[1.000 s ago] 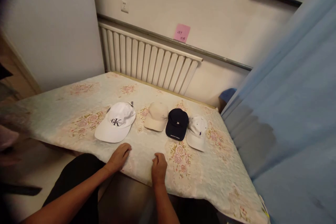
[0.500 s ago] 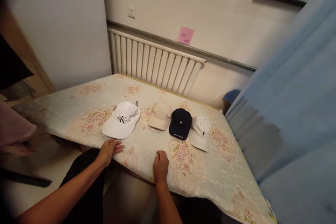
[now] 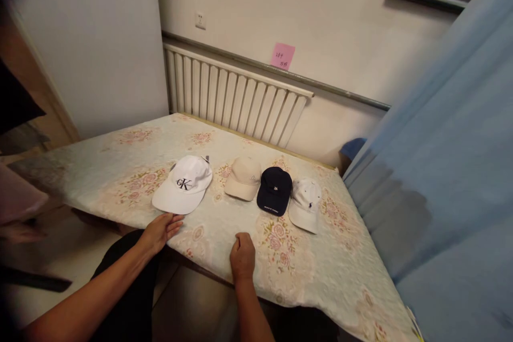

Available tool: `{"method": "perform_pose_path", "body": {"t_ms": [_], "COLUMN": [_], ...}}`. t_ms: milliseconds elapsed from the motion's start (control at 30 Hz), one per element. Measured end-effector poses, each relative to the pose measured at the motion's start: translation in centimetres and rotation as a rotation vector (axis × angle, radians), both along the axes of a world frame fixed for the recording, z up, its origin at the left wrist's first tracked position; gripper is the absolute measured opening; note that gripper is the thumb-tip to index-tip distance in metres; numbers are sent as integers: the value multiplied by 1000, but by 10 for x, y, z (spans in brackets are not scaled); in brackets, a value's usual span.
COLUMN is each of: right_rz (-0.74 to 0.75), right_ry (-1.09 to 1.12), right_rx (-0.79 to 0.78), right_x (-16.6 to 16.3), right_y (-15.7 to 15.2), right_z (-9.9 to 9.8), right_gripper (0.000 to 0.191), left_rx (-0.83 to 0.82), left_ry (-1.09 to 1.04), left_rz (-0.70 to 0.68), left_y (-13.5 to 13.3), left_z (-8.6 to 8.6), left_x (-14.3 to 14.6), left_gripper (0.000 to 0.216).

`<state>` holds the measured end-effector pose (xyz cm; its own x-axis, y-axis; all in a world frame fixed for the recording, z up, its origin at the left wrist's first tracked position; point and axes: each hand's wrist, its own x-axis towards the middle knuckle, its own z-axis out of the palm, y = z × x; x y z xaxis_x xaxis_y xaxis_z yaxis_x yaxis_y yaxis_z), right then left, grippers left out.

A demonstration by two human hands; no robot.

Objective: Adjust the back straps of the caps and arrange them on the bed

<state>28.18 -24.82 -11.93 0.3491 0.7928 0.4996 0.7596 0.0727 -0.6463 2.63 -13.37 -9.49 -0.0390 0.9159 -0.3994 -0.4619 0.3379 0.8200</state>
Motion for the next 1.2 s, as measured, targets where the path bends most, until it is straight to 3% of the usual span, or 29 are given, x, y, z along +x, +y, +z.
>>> {"method": "perform_pose_path", "body": {"t_ms": [733, 1200], "right_rz": [4, 8], "right_ry": [2, 11], "right_rx": [-26, -12], "right_x": [-1, -2], "right_y": [0, 0], "right_z": [2, 0], "right_gripper": [24, 23], "left_rx": [9, -33], "left_ry": [42, -94], "left_rz": [106, 74], "left_y": [18, 39], "left_z": [27, 37], "left_x": [6, 11], "left_gripper": [9, 6]}}
